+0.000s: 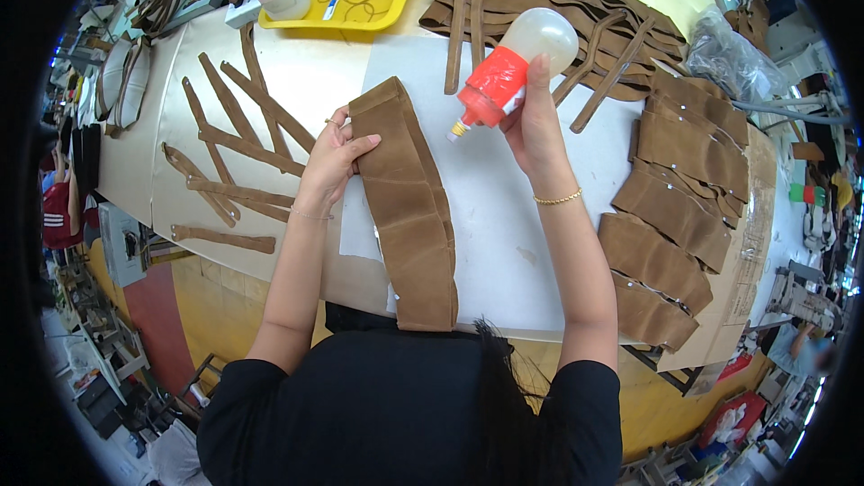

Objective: The person applies glue from a red-capped bottle along the edges of brown leather pieces and narrow leather strips on a white worktable. The person handles each piece one at a time, applies glue, and places the pieces back on the table.

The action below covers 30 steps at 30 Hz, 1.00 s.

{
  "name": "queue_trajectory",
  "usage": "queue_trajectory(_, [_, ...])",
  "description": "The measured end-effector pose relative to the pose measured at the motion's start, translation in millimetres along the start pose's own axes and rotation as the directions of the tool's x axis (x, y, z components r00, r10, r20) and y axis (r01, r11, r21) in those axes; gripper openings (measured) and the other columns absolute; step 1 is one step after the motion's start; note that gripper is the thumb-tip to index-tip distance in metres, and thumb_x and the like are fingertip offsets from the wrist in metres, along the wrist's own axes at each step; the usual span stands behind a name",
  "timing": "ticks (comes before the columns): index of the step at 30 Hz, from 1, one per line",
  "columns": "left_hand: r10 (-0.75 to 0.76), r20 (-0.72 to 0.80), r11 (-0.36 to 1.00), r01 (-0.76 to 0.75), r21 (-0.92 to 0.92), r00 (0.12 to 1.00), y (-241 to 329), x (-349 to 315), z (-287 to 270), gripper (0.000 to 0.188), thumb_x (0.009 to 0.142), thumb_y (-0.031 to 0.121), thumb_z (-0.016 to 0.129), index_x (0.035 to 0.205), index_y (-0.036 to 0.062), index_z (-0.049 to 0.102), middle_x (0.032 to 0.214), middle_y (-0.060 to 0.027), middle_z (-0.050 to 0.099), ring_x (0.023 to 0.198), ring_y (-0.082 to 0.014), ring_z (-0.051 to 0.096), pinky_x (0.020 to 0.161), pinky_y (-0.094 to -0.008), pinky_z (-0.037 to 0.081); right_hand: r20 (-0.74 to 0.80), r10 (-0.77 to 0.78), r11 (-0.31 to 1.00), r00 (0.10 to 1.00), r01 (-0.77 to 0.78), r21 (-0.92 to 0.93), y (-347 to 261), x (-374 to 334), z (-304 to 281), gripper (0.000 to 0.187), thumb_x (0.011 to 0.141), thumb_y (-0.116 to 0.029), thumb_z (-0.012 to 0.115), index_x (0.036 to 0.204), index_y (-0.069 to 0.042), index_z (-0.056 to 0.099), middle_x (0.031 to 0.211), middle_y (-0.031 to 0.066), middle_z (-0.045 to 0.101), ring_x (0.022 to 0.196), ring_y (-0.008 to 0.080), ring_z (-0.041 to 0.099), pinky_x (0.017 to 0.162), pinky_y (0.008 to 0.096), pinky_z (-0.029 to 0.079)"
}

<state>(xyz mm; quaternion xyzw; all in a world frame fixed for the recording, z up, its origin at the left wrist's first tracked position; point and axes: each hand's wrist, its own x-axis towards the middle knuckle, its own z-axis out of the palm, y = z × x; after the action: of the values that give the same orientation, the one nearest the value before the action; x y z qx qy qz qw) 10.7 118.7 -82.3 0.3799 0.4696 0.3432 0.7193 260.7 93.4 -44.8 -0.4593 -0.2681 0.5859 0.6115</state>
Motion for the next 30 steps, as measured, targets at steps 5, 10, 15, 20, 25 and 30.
queue_trajectory(5, [0.001,-0.016,0.986,-0.004,-0.165,1.0,0.2,-1.5,-2.1,0.049,0.084,0.0,0.06,0.125,0.0043,0.033,0.101,-0.0087,0.063,0.085,-0.0149,0.063,0.074,-0.0311,0.054,-0.016,0.118,0.989,0.993,-0.116,0.092,5.4,14.0,6.8,0.078,0.083,-0.07,0.04,0.123,-0.003,0.039,0.103,0.0161,0.059,0.09,0.0244,0.062,0.08,0.0407,0.054])
queue_trajectory(10, [-0.094,-0.09,0.978,0.075,-0.195,0.991,-0.3,1.6,-2.7,0.016,0.089,0.012,0.06,0.092,0.0113,0.044,0.087,-0.0022,0.059,0.078,-0.0099,0.058,0.071,-0.0279,0.052,0.219,0.29,0.941,0.932,-0.32,0.115,13.8,23.7,15.7,0.073,0.088,-0.063,0.04,0.121,0.001,0.037,0.102,0.0258,0.06,0.085,0.0305,0.067,0.073,0.0359,0.058])
queue_trajectory(15, [-0.08,-0.099,0.966,0.053,-0.251,0.992,-3.9,3.9,-5.4,0.022,0.09,0.013,0.057,0.075,0.0145,0.041,0.08,0.0012,0.055,0.073,-0.0086,0.054,0.067,-0.0283,0.049,0.218,0.369,0.901,0.904,-0.405,0.153,32.4,41.5,36.7,0.072,0.087,-0.059,0.047,0.12,0.004,0.036,0.097,0.0256,0.06,0.085,0.0332,0.067,0.073,0.0371,0.059])
queue_trajectory(20, [-0.054,-0.08,0.946,0.025,-0.322,0.995,-6.6,4.9,-8.4,0.021,0.09,0.01,0.055,0.075,0.0148,0.041,0.079,0.0017,0.053,0.073,-0.0088,0.053,0.068,-0.0284,0.049,0.194,0.397,0.903,0.897,-0.42,0.095,36.4,49.3,45.7,0.071,0.086,-0.06,0.05,0.115,0.005,0.042,0.093,0.0211,0.06,0.084,0.0329,0.067,0.074,0.0376,0.059])
queue_trajectory(25, [-0.014,-0.127,0.935,-0.032,-0.353,0.992,-8.6,3.7,-16.3,0.02,0.09,0.011,0.055,0.077,0.0141,0.04,0.082,0.0001,0.055,0.075,-0.0105,0.055,0.07,-0.0309,0.049,0.204,0.365,0.919,0.909,-0.387,0.08,27.4,51.0,37.2,0.079,0.087,-0.059,0.047,0.124,0.01,0.033,0.102,0.0291,0.056,0.091,0.037,0.064,0.073,0.0393,0.059])
queue_trajectory(30, [0.004,-0.095,0.889,-0.047,-0.456,0.995,-6.5,0.4,-20.3,0.007,0.092,0.01,0.053,0.095,0.0068,0.048,0.101,-0.0067,0.059,0.093,-0.014,0.059,0.078,-0.0317,0.052,0.158,0.314,0.944,0.936,-0.326,0.05,20.0,51.7,28.6,0.075,0.088,-0.059,0.046,0.122,0.008,0.037,0.103,0.0233,0.057,0.09,0.0342,0.065,0.077,0.0382,0.058])
